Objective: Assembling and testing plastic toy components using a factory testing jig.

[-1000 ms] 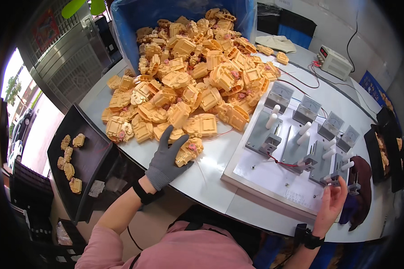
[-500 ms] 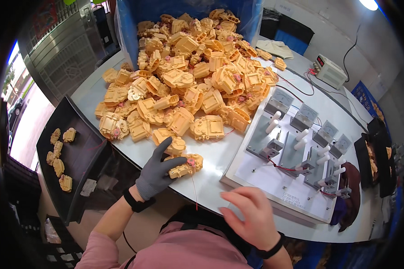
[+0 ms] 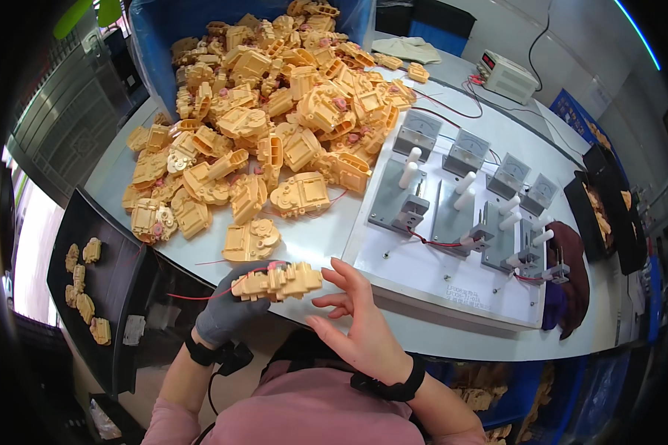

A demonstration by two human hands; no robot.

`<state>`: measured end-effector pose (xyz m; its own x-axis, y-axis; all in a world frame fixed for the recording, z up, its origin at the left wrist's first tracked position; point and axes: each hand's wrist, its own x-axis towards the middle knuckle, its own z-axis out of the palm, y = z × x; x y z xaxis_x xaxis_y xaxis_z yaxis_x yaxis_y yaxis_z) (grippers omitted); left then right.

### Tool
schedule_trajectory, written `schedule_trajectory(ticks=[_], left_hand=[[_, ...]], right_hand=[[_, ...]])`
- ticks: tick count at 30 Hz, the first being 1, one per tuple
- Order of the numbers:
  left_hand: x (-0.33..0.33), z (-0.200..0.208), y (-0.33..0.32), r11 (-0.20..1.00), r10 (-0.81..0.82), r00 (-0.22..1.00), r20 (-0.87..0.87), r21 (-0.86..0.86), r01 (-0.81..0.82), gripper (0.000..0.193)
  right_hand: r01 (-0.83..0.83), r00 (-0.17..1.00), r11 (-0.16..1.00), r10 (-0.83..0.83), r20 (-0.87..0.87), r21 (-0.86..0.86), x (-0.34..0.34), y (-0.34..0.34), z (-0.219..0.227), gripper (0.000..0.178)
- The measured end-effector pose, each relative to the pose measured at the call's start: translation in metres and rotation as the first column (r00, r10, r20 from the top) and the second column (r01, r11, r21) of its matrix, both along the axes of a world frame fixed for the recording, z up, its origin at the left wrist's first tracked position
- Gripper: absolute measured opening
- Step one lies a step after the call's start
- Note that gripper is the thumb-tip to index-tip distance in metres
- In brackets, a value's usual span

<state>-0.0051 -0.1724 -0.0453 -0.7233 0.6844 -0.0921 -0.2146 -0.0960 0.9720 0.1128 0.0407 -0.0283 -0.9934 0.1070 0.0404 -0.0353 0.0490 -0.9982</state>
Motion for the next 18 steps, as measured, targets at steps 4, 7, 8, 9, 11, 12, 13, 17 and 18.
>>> schedule_trajectory(ticks=[4, 7, 8, 9, 11, 12, 13, 17, 18], left_hand=[[0.023, 0.013, 0.019, 0.996, -0.079, 0.997, 0.013, -0.040, 0.079, 0.055], [0.034, 0.013, 0.035, 0.998, -0.064, 0.997, -0.049, -0.016, 0.063, 0.052], [0.035, 0.011, 0.041, 0.997, -0.073, 0.996, -0.050, -0.019, 0.072, 0.052], [0.037, 0.011, 0.046, 0.997, -0.081, 0.995, -0.051, -0.022, 0.080, 0.052], [0.039, 0.013, 0.055, 0.992, -0.114, 0.992, -0.055, -0.054, 0.111, 0.054], [0.039, 0.018, 0.059, 0.988, -0.138, 0.989, -0.057, -0.082, 0.133, 0.056], [0.039, 0.021, 0.062, 0.982, -0.161, 0.985, -0.059, -0.111, 0.154, 0.058], [0.035, 0.016, 0.065, 0.975, -0.205, 0.913, -0.353, -0.157, 0.158, 0.068], [0.034, 0.014, 0.063, 0.978, -0.189, 0.910, -0.370, -0.159, 0.139, 0.068]], right_hand=[[-0.069, 0.995, 0.996, 0.073, -0.070, 0.062, 0.002, 0.013, 0.002, 0.060], [-0.033, 0.998, 0.997, 0.030, -0.048, -0.065, 0.011, 0.024, -0.002, 0.054], [-0.019, 0.999, 0.996, 0.017, -0.027, -0.085, 0.014, 0.028, -0.001, 0.053], [-0.005, 1.000, 0.994, 0.005, -0.006, -0.105, 0.018, 0.031, 0.000, 0.053], [0.017, 1.000, 0.987, -0.014, 0.020, -0.159, 0.024, 0.037, 0.000, 0.053], [0.025, 0.999, 0.981, -0.020, 0.025, -0.193, 0.026, 0.041, 0.000, 0.052], [0.033, 0.999, 0.974, -0.026, 0.031, -0.226, 0.028, 0.044, 0.000, 0.052], [0.066, 0.998, 0.972, -0.064, 0.014, -0.223, 0.030, 0.053, 0.007, 0.052], [0.081, 0.997, 0.971, -0.077, 0.027, -0.224, 0.029, 0.055, 0.009, 0.052]])
